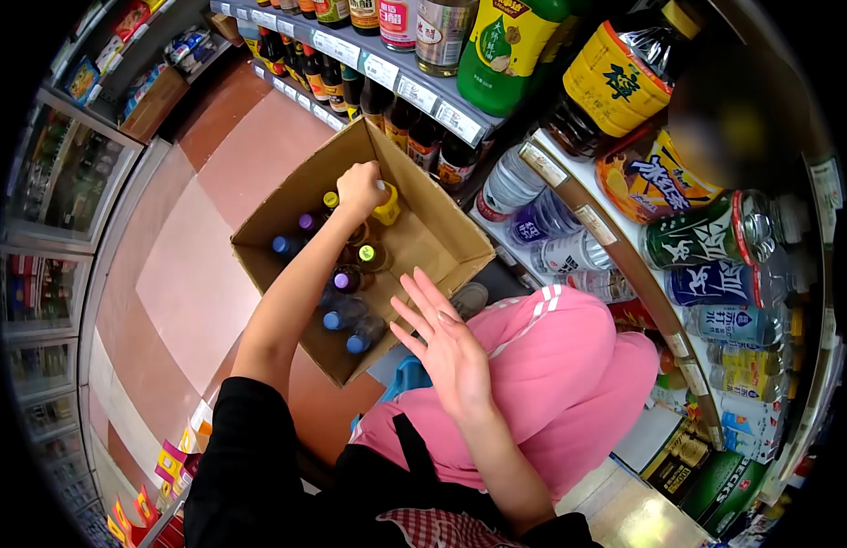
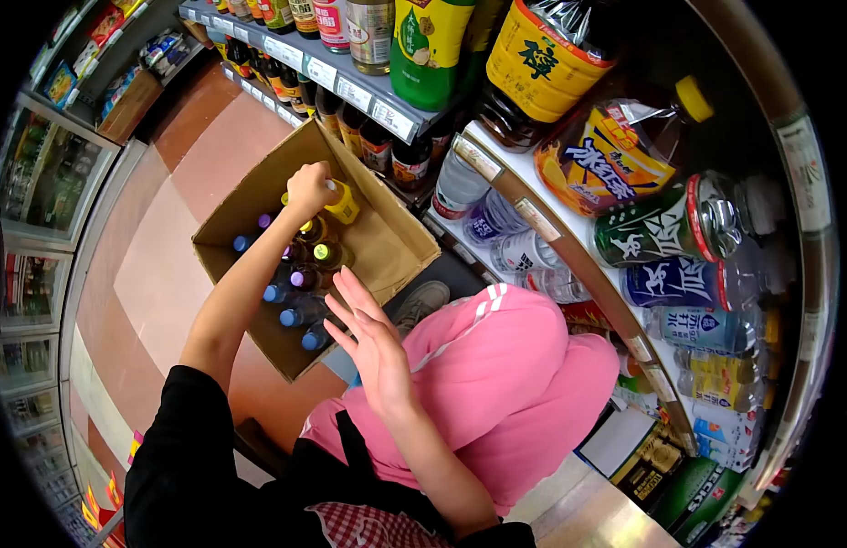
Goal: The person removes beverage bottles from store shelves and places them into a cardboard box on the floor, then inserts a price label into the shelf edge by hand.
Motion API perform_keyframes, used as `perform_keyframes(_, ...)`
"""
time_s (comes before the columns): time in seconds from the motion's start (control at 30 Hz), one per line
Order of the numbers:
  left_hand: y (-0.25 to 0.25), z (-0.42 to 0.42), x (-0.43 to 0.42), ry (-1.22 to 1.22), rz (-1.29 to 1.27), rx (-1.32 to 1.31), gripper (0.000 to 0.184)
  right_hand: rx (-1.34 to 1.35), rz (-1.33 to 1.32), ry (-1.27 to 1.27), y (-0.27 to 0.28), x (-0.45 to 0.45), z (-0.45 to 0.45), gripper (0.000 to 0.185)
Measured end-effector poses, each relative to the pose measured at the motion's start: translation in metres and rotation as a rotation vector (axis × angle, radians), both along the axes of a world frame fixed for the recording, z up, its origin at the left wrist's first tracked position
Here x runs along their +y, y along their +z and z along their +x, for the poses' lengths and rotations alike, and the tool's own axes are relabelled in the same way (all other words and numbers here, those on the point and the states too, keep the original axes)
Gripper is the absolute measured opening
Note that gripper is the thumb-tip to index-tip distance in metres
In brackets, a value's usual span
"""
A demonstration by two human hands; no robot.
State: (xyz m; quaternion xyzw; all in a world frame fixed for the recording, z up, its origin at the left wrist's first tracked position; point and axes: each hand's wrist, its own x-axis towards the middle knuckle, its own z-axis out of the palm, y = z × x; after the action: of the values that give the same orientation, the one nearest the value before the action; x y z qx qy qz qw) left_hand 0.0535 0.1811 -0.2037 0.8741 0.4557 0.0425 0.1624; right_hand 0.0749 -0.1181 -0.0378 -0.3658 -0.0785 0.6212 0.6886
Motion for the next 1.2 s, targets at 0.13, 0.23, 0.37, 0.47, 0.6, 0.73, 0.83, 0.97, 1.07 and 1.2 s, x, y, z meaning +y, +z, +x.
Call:
perform_keyframes(0.13, -0.017, -0.003, 0.021, 0.055, -0.030, 0.084, 0.028, 0.017, -0.033, -0.005, -0.009, 0.002, 0.005, 0.071)
perform_keyframes(0.23, -0.031, -0.006, 0.030, 0.064, -0.004, 0.140, 0.025, 0.030, -0.048, -0.008, -0.013, 0.004, 0.007, 0.071)
perform_keyframes(0.37, -0.073, -0.014, 0.047, 0.099, 0.064, 0.161, 0.020, 0.046, -0.051, -0.006, -0.017, 0.005, 0.007, 0.071)
perform_keyframes(0.47, -0.075, -0.015, 0.040, 0.070, 0.134, 0.151, 0.017, 0.046, -0.057, -0.013, -0.019, 0.006, 0.007, 0.069)
perform_keyframes(0.6, -0.087, -0.018, 0.040, 0.084, 0.138, 0.170, 0.018, 0.054, -0.048, -0.011, -0.025, 0.006, 0.005, 0.069)
perform_keyframes(0.73, -0.095, -0.016, 0.041, 0.110, 0.167, 0.205, 0.017, 0.060, -0.036, -0.004, -0.030, 0.009, 0.002, 0.067)
perform_keyframes(0.83, -0.117, -0.013, 0.045, 0.135, 0.218, 0.283, 0.026, 0.065, -0.023, 0.009, -0.032, 0.010, -0.004, 0.066)
perform_keyframes(0.97, -0.082, -0.013, 0.024, 0.102, 0.202, 0.249, 0.041, 0.069, 0.037, 0.016, -0.035, 0.008, -0.010, 0.062)
perform_keyframes(1.07, -0.043, -0.013, 0.002, 0.064, 0.178, 0.133, 0.046, 0.041, 0.067, 0.027, -0.021, 0.005, -0.010, 0.064)
perform_keyframes(1.2, 0.021, -0.003, -0.039, -0.037, 0.231, -0.267, 0.035, 0.006, 0.118, -0.008, -0.008, -0.003, -0.009, 0.066)
